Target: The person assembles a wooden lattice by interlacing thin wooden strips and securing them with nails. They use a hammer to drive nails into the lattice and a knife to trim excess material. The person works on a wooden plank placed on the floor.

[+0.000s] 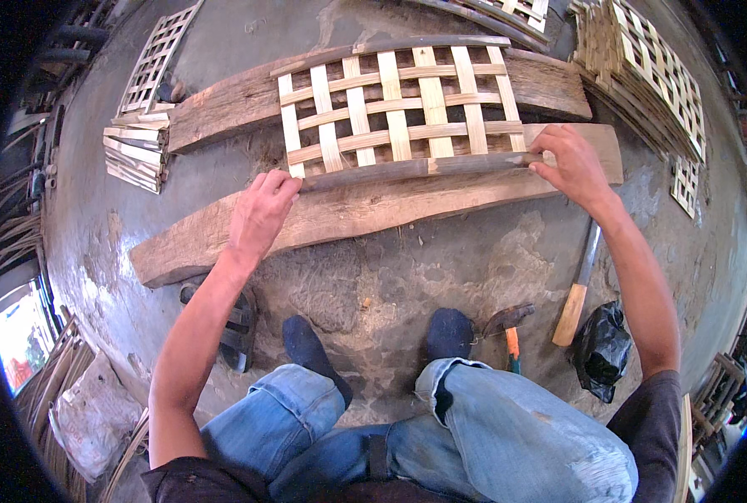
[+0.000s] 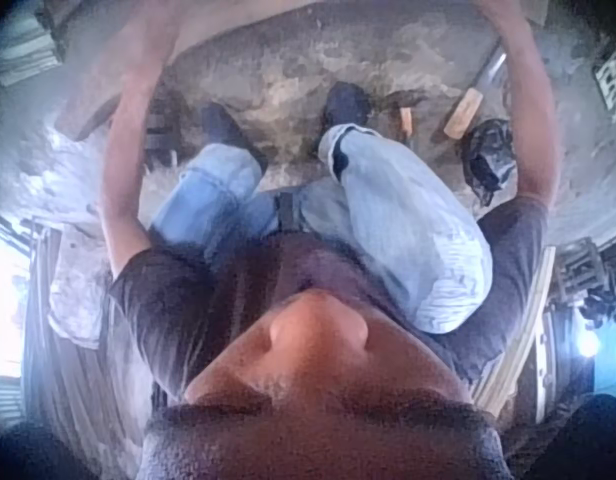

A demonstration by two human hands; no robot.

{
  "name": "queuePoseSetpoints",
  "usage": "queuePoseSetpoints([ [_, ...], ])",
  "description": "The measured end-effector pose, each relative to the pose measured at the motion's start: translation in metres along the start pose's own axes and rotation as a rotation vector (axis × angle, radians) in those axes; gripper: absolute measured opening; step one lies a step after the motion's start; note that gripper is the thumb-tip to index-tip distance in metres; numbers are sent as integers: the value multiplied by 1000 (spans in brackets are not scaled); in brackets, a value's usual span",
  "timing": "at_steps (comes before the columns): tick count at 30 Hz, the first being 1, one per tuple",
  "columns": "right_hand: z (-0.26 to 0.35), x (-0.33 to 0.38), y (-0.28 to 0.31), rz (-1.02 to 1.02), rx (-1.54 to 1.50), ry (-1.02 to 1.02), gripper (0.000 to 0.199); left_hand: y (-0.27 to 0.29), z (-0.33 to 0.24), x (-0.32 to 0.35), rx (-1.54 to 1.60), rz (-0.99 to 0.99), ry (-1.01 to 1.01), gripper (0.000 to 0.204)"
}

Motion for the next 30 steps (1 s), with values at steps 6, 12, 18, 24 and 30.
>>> queuePoseSetpoints([
  [6, 0, -1, 0, 26, 15, -8, 22, 2, -6, -2, -94, 67, -55, 42],
  [12, -1, 0, -1, 14, 36, 27, 23, 1, -12, -7, -216, 102, -169, 62],
  [18, 1, -3, -2, 30, 36, 12, 23, 2, -18, -18, -296, 220, -225, 66],
  [24, 4, -6, 2, 67, 64, -12, 22, -2, -18, -24, -359, 334, -290, 68],
  [30, 11, -10, 10, 86, 125, 14, 24, -5, -16, -24, -379, 359, -303, 67],
])
Point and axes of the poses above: each hand's wrist, its own x-axis away from the middle knuckle, its own y-axis out of the back of the hand, z = x × y, the point moved 5 cm from there along -x, towards the middle knuckle, and after that the axes turned 5 degrees about -z, right-handed, at the moved point
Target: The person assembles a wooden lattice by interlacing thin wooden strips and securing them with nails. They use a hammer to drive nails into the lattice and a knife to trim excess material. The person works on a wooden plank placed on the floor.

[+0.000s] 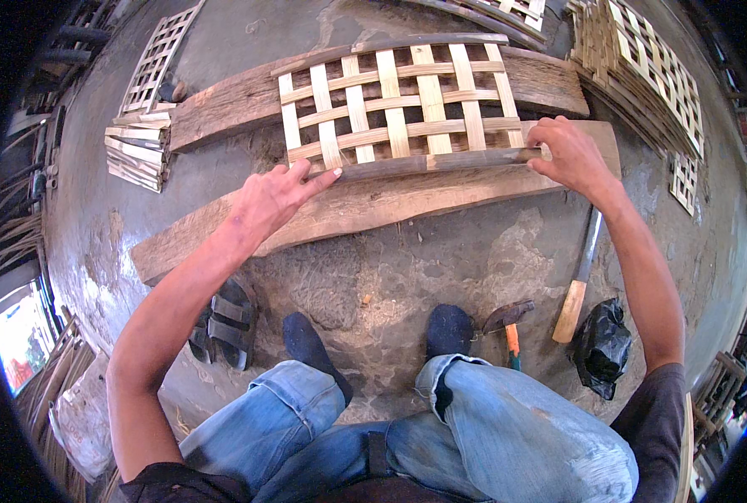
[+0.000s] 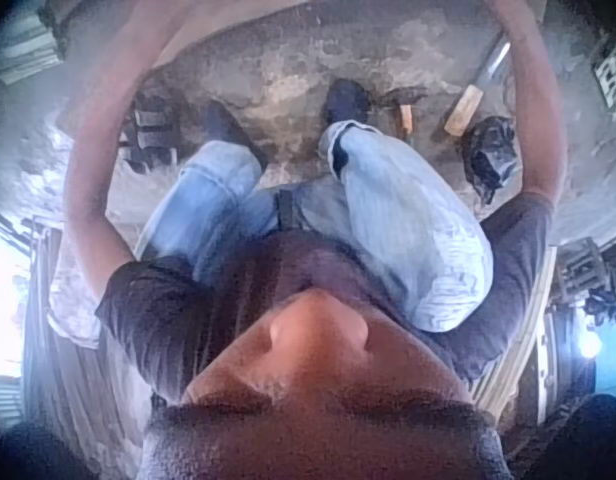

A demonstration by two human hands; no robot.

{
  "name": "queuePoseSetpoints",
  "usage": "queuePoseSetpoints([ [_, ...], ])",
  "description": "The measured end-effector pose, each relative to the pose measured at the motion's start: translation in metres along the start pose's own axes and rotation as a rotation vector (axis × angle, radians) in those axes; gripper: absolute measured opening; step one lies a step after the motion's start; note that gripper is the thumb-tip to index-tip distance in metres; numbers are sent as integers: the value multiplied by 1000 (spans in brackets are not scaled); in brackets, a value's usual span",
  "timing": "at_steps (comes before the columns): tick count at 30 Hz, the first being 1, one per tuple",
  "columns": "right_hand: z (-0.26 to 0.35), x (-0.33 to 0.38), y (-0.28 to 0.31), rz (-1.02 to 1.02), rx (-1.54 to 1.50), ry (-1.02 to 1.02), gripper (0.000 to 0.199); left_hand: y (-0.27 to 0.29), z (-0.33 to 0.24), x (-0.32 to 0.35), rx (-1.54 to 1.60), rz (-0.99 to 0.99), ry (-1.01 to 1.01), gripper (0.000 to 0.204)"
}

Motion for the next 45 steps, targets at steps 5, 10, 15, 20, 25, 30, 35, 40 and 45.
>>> queuePoseSetpoints([
  [5, 56, 6, -8, -176, 71, 219, 25, -1, 0, 0, 34, 8, 18, 71],
  [10, 116, 17, -45, -245, 100, 293, 36, 1, 0, -1, 41, -17, 16, 68],
  [15, 144, 13, -60, -322, 98, 210, 47, 2, -1, -2, 44, -37, 6, 68],
  [20, 168, 1, -72, -352, 123, 152, 45, 4, -1, 2, 54, -21, 5, 58],
  [25, 179, -8, -84, -341, 178, 105, 45, 5, 2, 4, 58, 25, 29, 58],
  [30, 171, -8, -86, -313, 145, 43, 39, 11, 0, -7, 9, -18, -17, 62],
  [35, 179, -9, -92, -504, 17, -52, 32, 31, 11, -19, 85, -75, -87, 40],
  [40, 187, -19, -130, -197, 139, -25, 33, 46, 9, -73, 365, -223, -126, 36],
  [45, 189, -23, -160, -463, 262, -44, 40, 91, -33, -133, 596, -350, -155, 34],
])
Point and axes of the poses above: each hand's wrist, its own x-axis away from the middle knuckle, its own y-axis out of the back of the hand, z = x × y, the point moved 5 cm from there along -x, towards the middle knuckle, and after that the axes turned 5 degrees about -z, right-handed, at the moved point
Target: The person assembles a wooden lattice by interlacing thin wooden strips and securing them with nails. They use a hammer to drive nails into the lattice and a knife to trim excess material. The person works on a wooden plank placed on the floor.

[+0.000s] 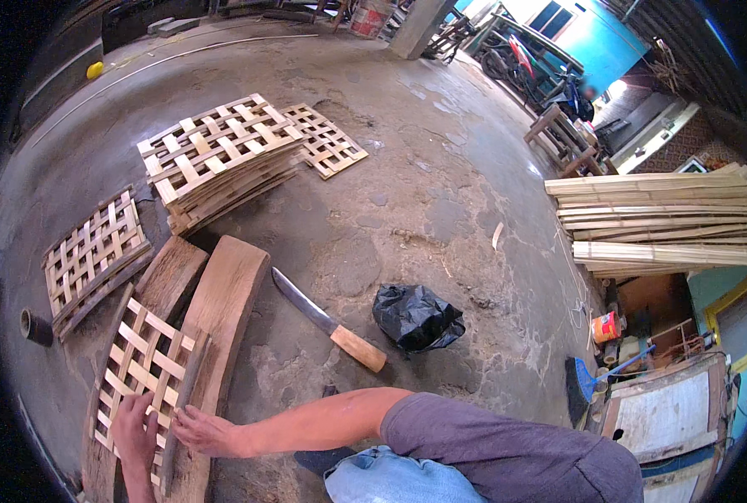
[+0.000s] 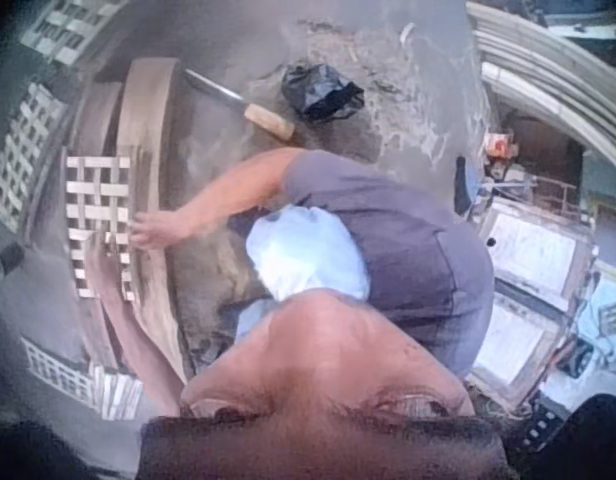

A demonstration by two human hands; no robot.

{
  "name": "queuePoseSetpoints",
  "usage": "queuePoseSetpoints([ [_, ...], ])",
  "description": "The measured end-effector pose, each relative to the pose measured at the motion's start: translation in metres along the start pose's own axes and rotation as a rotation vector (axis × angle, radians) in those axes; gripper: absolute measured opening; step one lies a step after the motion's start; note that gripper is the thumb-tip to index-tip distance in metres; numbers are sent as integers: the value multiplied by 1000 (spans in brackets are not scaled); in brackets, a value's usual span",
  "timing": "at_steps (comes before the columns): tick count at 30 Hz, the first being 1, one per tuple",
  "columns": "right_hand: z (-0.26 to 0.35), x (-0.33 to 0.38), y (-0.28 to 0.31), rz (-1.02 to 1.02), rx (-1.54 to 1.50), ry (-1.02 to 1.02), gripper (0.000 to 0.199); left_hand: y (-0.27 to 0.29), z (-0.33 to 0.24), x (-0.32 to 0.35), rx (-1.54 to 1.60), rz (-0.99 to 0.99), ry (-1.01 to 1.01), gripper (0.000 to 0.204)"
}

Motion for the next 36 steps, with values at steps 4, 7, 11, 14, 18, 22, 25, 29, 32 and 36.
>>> queuePoseSetpoints([
  [4, 3, -3, -2, -31, 31, -36, 39, -22, -16, -34, 116, -81, 34, 32],
  [7, -3, -6, 15, 62, -41, -5, 37, -34, -33, -55, 181, -87, 150, 33],
  [11, -11, -7, 14, 115, -167, -108, 43, -53, -28, -66, 320, -199, 181, 30],
  [14, -21, 6, -16, 335, -607, -295, 42, -79, -22, -64, 354, -227, 199, 24],
  [18, -12, 18, -12, 359, -267, -97, 36, -91, -34, -65, 185, -121, 185, 27],
  [22, -21, -4, 59, 196, -118, -5, 39, -72, -38, -57, 172, -96, 223, 29],
  [25, -22, -2, 58, 274, -202, -3, 42, -72, -47, -60, 144, -79, 218, 32],
  [29, -23, 5, 57, 285, -311, -51, 44, -81, -50, -62, 100, -67, 175, 36],
  [32, -22, 5, 55, 354, -280, -12, 49, -85, -52, -67, 73, -53, 150, 37],
  [36, -20, 15, 50, 102, -164, 9, 54, -90, -58, -77, -2, -1, 190, 37],
])
Point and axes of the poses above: each hand's wrist, its own x-axis away from the middle knuckle, its own y-axis out of the back of the hand, z = x × y, the point moved 5 cm from there along -x, towards the middle knuckle, and after that the axes turned 5 degrees about -z, right-handed, at the moved point
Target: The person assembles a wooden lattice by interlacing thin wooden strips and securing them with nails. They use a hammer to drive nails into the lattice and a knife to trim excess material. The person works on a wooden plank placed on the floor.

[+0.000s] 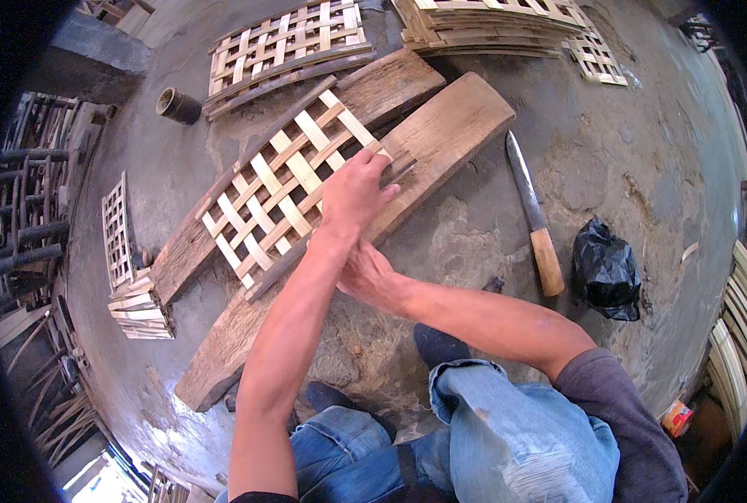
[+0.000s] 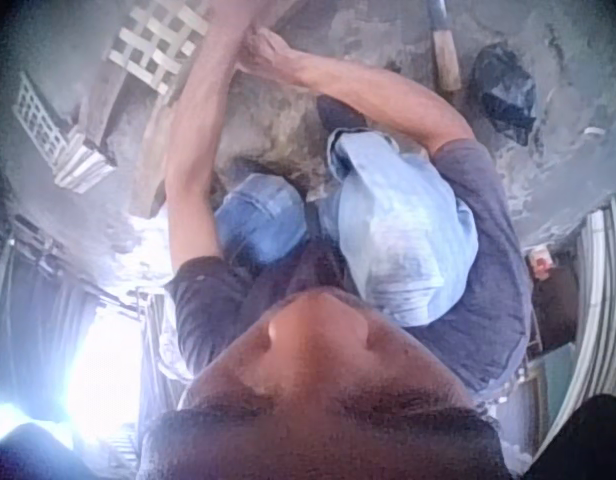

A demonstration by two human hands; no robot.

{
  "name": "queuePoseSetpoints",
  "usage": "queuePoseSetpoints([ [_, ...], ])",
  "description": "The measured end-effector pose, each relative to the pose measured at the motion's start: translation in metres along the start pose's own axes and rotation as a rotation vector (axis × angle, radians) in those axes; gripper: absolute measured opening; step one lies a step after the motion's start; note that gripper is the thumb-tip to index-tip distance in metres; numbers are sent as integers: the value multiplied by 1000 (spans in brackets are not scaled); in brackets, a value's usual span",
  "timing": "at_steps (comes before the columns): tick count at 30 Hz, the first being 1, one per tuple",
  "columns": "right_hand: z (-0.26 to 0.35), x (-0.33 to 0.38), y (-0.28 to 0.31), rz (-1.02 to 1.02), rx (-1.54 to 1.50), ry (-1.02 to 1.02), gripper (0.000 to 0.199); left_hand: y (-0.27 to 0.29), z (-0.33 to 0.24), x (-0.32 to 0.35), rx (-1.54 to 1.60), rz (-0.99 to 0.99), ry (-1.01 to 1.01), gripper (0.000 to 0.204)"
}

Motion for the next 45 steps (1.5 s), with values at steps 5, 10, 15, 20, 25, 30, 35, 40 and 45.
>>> queuePoseSetpoints([
  [5, 3, 8, -24, -59, -102, -32, 61, -7, -4, -5, -53, -19, 26, 35],
  [10, 4, 3, -30, -65, -62, -29, 62, -8, -7, -7, -93, -27, 3, 30],
  [15, 3, -2, -20, -155, -51, -47, 56, -7, -7, -5, -98, -24, -10, 29],
  [20, 2, 3, -25, -176, -46, -57, 50, -9, -10, -7, -109, -20, -12, 30],
  [25, -1, -5, -14, -238, -90, -65, 42, -9, -9, -6, -118, -48, -21, 30],
  [30, 1, -7, -28, 108, -266, -100, 54, -9, -7, -5, -126, -56, -8, 30],
  [35, -7, 7, -54, 181, -474, -232, 60, -12, -17, -11, -83, -32, 28, 30],
  [40, -3, -13, -8, 245, -402, -183, 62, -8, -8, -5, -138, -67, 28, 28],
  [45, -3, -4, -5, 24, -91, -87, 58, -12, -13, -10, -112, -81, 1, 27],
])
Point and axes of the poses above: each hand's wrist, its own x-axis away from the middle knuckle, its own y-axis out of the back of the hand, z = x × y, the point moved 5 cm from there along -x, towards the middle knuckle, and after that the axes turned 5 degrees about -z, right-handed, at the moved point
